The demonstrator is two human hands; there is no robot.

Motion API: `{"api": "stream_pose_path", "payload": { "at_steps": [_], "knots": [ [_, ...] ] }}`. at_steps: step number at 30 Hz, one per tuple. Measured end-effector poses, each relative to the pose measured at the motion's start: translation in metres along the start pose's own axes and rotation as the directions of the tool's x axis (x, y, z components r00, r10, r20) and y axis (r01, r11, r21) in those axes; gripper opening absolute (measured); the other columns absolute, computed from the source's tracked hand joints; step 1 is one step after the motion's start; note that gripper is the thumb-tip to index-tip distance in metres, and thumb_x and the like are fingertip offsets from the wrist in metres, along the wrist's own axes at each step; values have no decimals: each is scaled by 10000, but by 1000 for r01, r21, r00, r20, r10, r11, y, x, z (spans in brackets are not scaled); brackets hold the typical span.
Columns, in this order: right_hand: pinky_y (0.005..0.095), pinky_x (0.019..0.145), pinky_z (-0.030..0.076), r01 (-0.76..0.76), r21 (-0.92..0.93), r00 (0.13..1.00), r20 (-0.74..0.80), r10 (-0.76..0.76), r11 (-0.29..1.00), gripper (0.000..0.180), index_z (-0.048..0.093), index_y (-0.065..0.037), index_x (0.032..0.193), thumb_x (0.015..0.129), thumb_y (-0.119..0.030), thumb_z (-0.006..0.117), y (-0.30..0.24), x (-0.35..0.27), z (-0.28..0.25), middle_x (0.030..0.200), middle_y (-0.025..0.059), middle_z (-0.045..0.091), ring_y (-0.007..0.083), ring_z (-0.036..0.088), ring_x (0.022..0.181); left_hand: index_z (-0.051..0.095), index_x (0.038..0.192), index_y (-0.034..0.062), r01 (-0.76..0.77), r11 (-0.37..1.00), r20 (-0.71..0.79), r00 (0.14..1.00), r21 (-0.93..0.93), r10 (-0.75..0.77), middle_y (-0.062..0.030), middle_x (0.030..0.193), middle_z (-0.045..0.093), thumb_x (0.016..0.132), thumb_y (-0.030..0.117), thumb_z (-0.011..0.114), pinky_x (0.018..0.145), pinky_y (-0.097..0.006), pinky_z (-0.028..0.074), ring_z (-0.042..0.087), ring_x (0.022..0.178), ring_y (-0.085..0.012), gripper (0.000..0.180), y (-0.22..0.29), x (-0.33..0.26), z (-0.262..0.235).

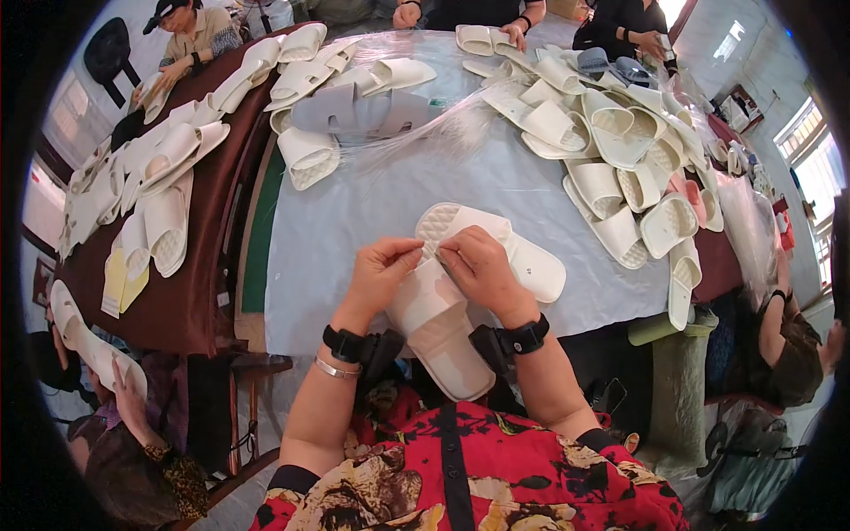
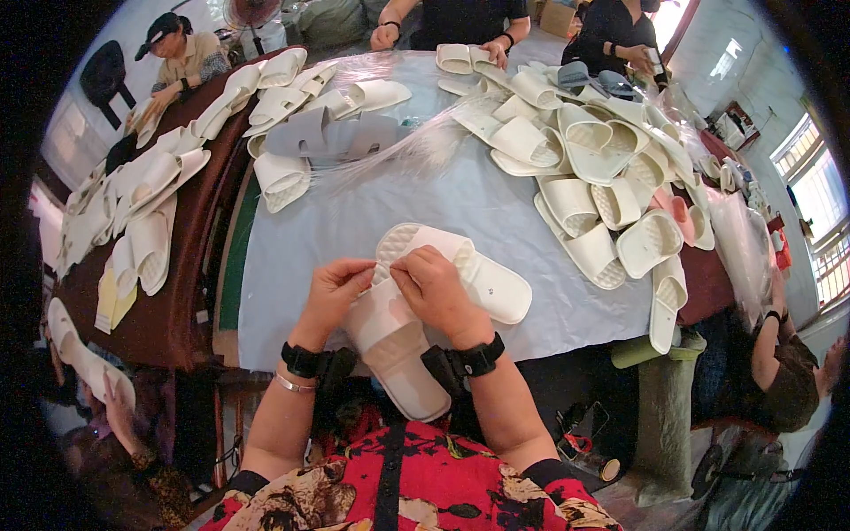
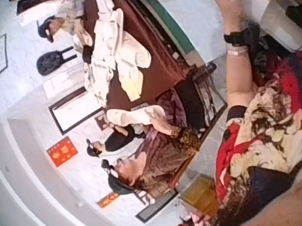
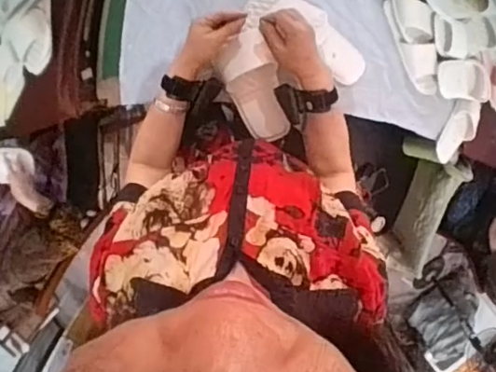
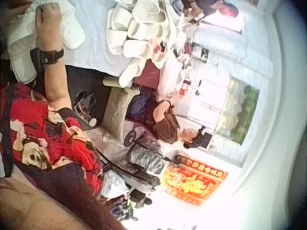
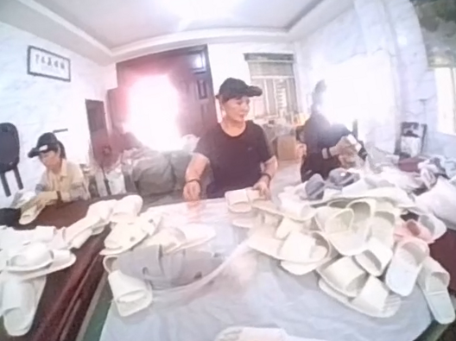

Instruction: Inspecting and assembling components of white slippers at a manufacturing table.

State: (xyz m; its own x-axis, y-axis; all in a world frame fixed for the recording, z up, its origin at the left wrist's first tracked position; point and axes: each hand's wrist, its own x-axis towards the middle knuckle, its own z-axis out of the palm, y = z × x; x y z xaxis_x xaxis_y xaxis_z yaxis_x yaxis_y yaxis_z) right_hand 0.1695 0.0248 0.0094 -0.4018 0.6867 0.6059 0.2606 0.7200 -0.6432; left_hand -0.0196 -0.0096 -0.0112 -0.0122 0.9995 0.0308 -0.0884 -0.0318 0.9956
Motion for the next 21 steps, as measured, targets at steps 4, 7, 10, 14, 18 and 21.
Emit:
{"api": "stream_pose_path", "payload": {
  "at_steps": [4, 7, 10, 14, 18, 21],
  "knots": [
    [398, 695, 479, 6, 8, 1000, -6, -6, 1000, 63, 633, -18, 826, 774, -35, 664, -7, 2, 3, 757, 118, 622, 308, 588, 759, 703, 1021, 28, -112, 989, 63, 992, 97, 106, 3, 840, 657, 858, 26, 653, 704, -223, 479, 582, 767, -71, 171, -1, -8, -5],
    [388, 696, 469, 22, 6, 1000, -4, -22, 1000, 64, 634, -28, 817, 767, -43, 672, -7, 1, 4, 748, 111, 621, 294, 589, 750, 691, 1000, 11, -117, 985, 47, 993, 124, 112, -4, 877, 660, 854, 19, 653, 731, -228, 490, 591, 802, -69, 151, 6, -14, -2],
    [382, 701, 455, 56, -23, 998, 23, -55, 998, 70, 634, -30, 815, 763, -50, 677, -8, 1, 4, 748, 111, 622, 290, 588, 746, 670, 969, 1, -10, 993, 42, 999, 120, 5, -10, 884, 661, 851, 23, 660, 751, -230, 495, 595, 821, -67, 121, 7, -17, -3],
    [380, 714, 444, 75, -24, 997, 6, -75, 997, 66, 633, -26, 812, 766, -51, 673, -9, 1, 6, 750, 111, 624, 289, 587, 743, 653, 939, -2, -45, 995, 13, 999, 88, 44, -9, 884, 662, 850, 30, 665, 736, -230, 499, 601, 809, -70, 95, 0, -19, -4],
    [370, 702, 454, 71, -35, 997, 38, -69, 997, 98, 653, -20, 869, 775, -35, 675, -10, -1, 4, 763, 110, 628, 282, 582, 748, 655, 941, 0, -84, 995, 16, 996, 56, 83, -16, 890, 666, 849, 30, 665, 725, -234, 503, 605, 809, -72, 97, -2, -19, -2],
    [370, 708, 466, 60, -38, 997, 50, -58, 997, 143, 667, -22, 929, 786, -26, 678, -10, -2, 5, 771, 103, 630, 273, 581, 749, 646, 938, 10, -121, 986, -1, 993, 118, 122, -5, 862, 663, 854, 20, 659, 713, -222, 503, 593, 778, -61, 86, -3, -20, 0]
  ]
}}
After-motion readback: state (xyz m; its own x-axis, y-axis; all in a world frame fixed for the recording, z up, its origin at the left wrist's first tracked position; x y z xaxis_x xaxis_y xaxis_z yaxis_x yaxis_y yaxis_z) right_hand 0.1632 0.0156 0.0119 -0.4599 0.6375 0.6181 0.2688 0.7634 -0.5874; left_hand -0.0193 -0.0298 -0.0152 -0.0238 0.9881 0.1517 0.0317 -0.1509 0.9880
